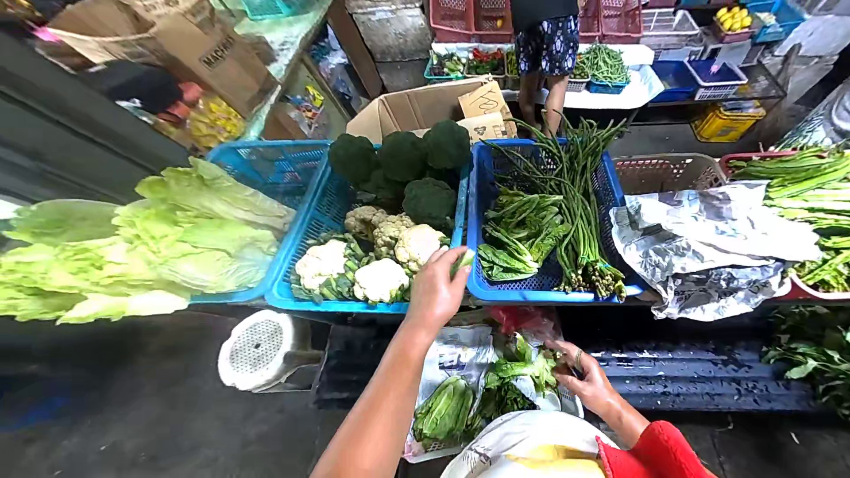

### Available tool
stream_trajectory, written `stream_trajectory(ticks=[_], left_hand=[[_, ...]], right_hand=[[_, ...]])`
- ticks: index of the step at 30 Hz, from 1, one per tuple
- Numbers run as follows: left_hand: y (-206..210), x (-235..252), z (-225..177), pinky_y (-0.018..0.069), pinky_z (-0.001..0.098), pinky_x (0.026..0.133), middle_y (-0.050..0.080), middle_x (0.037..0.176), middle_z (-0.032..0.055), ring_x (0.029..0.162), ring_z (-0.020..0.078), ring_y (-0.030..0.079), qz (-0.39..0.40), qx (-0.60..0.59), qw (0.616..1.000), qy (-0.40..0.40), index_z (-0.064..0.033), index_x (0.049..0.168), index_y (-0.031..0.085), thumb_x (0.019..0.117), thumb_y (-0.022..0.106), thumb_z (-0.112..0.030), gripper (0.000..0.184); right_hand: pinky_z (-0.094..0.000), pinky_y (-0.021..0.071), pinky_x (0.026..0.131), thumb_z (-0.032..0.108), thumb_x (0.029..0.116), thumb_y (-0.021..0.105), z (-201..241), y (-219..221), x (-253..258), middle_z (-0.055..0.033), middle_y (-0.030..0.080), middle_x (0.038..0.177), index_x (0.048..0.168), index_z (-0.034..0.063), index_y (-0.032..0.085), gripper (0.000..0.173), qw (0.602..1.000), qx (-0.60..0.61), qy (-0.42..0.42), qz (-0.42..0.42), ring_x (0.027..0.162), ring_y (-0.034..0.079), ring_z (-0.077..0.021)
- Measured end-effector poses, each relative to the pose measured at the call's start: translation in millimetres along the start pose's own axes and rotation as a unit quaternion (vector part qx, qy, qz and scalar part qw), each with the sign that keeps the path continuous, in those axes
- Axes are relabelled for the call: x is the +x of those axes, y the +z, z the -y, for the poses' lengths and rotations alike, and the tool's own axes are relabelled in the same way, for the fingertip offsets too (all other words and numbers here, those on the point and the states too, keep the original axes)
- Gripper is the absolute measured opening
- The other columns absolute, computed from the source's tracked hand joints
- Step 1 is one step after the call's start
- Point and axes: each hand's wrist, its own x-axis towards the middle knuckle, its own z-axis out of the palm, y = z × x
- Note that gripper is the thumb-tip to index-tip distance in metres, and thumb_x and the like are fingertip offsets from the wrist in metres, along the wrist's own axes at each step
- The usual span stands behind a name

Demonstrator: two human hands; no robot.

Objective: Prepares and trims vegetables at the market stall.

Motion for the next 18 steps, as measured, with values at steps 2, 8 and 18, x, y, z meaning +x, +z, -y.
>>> stream_trajectory(ticks=[2, 8, 18], left_hand=[[12, 16, -18, 0.0503, 0.0607, 0.097, 0.065, 0.125, 0.0215, 0.114, 0.0389, 0.064, -0.008, 0.049, 0.994, 0.097, -0.0044, 0.133, 0.065, 0.1029, 0.058, -0.014, 0.033], [89, 89, -18, 0.0434, 0.0626, 0.103, 0.069, 0.116, 0.0169, 0.114, 0.038, 0.064, 0.06, 0.201, 0.906, 0.367, -0.0118, 0.123, 0.072, 0.0974, 0.061, -0.006, 0.028], [23, -20, 58, 0.0508, 0.0453, 0.099, 0.072, 0.105, 0.0115, 0.103, 0.022, 0.068, -0.112, -0.106, 0.956, 0.25, -0.0014, 0.108, 0.074, 0.0998, 0.058, -0.011, 0.02]], right_hand=[[-0.0206, 0.0516, 0.059, 0.015, 0.0921, 0.062, 7, 0, 2, -0.0008, 0.069, 0.097, 0.143, -0.0027, 0.052, 0.055, 0.999, 0.017, -0.02, -0.025, 0.067, 0.058, -0.0009], [-0.0219, 0.0503, 0.053, 0.017, 0.0951, 0.058, 17, -9, 9, 0.0053, 0.064, 0.081, 0.143, -0.0003, 0.053, 0.051, 0.999, 0.03, -0.019, -0.041, 0.059, 0.055, -0.0022], [-0.0171, 0.0479, 0.053, 0.029, 0.0993, 0.059, -5, 10, -6, 0.0085, 0.063, 0.079, 0.131, 0.003, 0.063, 0.041, 0.998, 0.009, 0.034, 0.059, 0.059, 0.053, 0.0017]])
